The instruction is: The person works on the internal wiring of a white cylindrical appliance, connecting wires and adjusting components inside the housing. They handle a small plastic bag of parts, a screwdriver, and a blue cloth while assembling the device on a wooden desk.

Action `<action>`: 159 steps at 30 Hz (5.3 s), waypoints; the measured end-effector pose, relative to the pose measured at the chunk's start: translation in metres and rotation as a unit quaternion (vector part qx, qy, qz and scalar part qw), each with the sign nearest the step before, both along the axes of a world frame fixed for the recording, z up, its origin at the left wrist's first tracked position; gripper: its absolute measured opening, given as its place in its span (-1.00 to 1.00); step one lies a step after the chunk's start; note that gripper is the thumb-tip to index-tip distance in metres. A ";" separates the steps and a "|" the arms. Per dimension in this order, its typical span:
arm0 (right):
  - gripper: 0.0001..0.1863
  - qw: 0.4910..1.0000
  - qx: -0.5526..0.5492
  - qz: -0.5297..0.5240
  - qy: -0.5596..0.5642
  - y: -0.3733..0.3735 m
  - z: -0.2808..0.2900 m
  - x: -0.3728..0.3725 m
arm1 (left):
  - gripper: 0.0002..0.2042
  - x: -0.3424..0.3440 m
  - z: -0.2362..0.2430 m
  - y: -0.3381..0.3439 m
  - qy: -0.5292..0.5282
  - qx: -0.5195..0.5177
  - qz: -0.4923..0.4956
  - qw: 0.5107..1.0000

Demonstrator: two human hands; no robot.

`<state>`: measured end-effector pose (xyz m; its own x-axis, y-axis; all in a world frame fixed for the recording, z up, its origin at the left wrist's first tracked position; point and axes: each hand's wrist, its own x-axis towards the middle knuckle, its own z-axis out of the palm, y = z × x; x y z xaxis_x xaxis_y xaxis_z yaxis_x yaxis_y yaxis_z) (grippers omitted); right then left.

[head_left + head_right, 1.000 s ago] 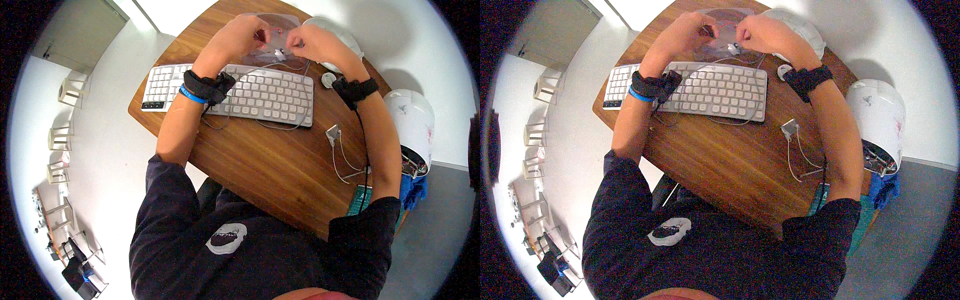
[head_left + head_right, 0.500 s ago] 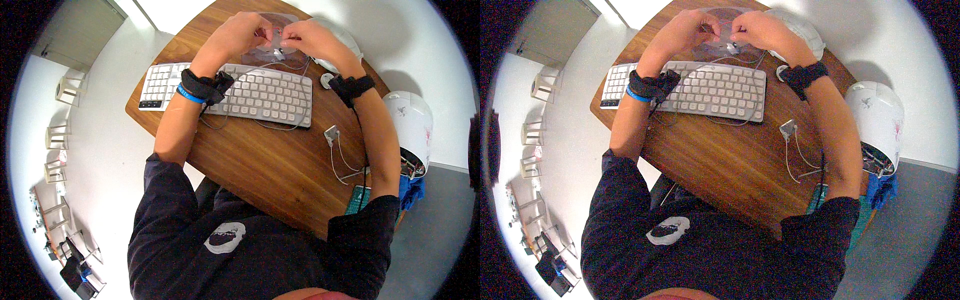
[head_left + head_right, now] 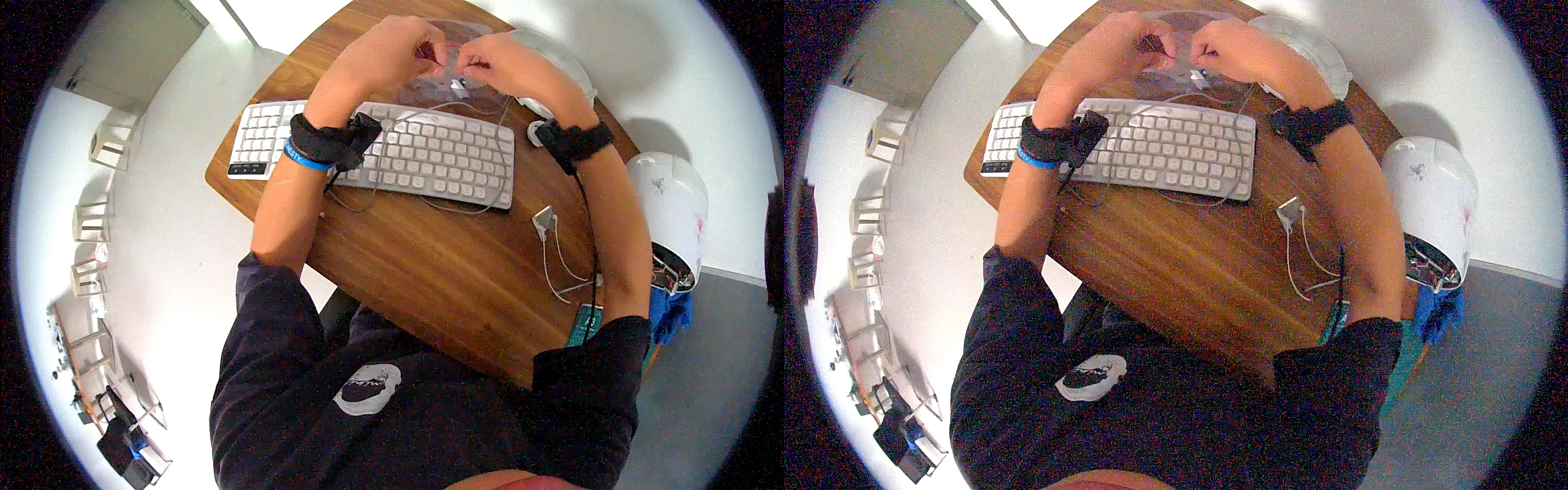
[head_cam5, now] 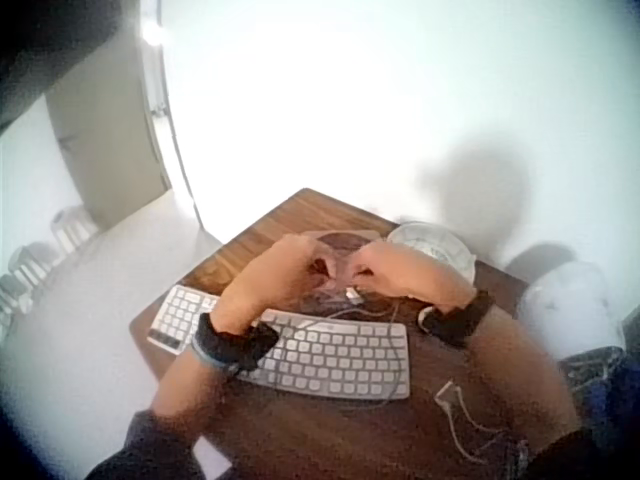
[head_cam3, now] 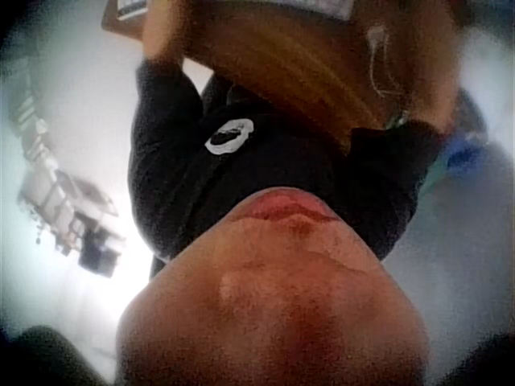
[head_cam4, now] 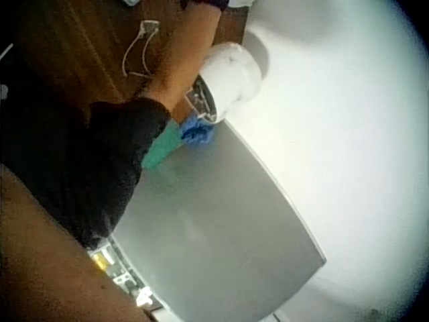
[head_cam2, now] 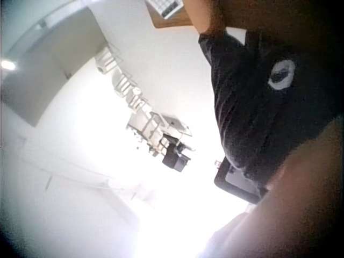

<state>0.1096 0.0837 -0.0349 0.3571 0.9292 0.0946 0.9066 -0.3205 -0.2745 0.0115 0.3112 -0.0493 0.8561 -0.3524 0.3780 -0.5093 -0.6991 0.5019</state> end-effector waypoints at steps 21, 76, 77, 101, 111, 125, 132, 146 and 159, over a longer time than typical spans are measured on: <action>-0.84 0.980 -0.018 -0.197 0.018 -0.228 0.000 -0.149 | -0.87 -0.058 0.052 -0.125 0.083 -0.024 -0.219 0.972; -0.78 0.966 -0.027 -0.242 -0.089 -0.208 0.015 -0.181 | -0.82 -0.066 -0.021 -0.208 0.029 0.079 -0.229 0.970; -0.76 0.967 -0.051 -0.232 -0.088 -0.201 0.021 -0.168 | -0.81 -0.065 -0.019 -0.208 0.071 0.102 -0.220 0.968; -0.89 0.989 -0.133 0.047 0.032 0.023 -0.021 0.024 | -0.79 -0.071 -0.068 -0.213 -0.078 0.041 -0.281 0.956; -0.91 0.989 -0.102 0.064 0.086 0.012 -0.017 0.034 | -0.81 -0.072 -0.066 -0.216 -0.066 0.063 -0.275 0.957; -0.63 0.969 -0.092 0.117 0.199 0.047 -0.024 0.030 | -0.82 -0.077 -0.066 -0.213 -0.065 0.078 -0.303 0.947; -0.71 0.955 -0.114 0.084 0.259 0.070 -0.036 0.023 | -0.84 -0.079 -0.062 -0.215 -0.102 0.030 -0.276 0.955; -0.86 0.985 -0.142 0.067 0.072 0.050 -0.020 0.020 | -0.83 -0.077 -0.072 -0.219 -0.105 0.074 -0.297 0.946; -0.91 0.983 -0.068 0.078 0.153 0.009 0.009 0.022 | -0.84 -0.076 -0.054 -0.211 -0.039 0.123 -0.308 0.943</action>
<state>0.1315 0.0930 -0.0260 0.2013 0.9717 -0.1237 0.8291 -0.2363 -0.5068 -0.0648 0.1004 -0.1029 0.4328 -0.8589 0.2738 -0.8855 -0.3480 0.3080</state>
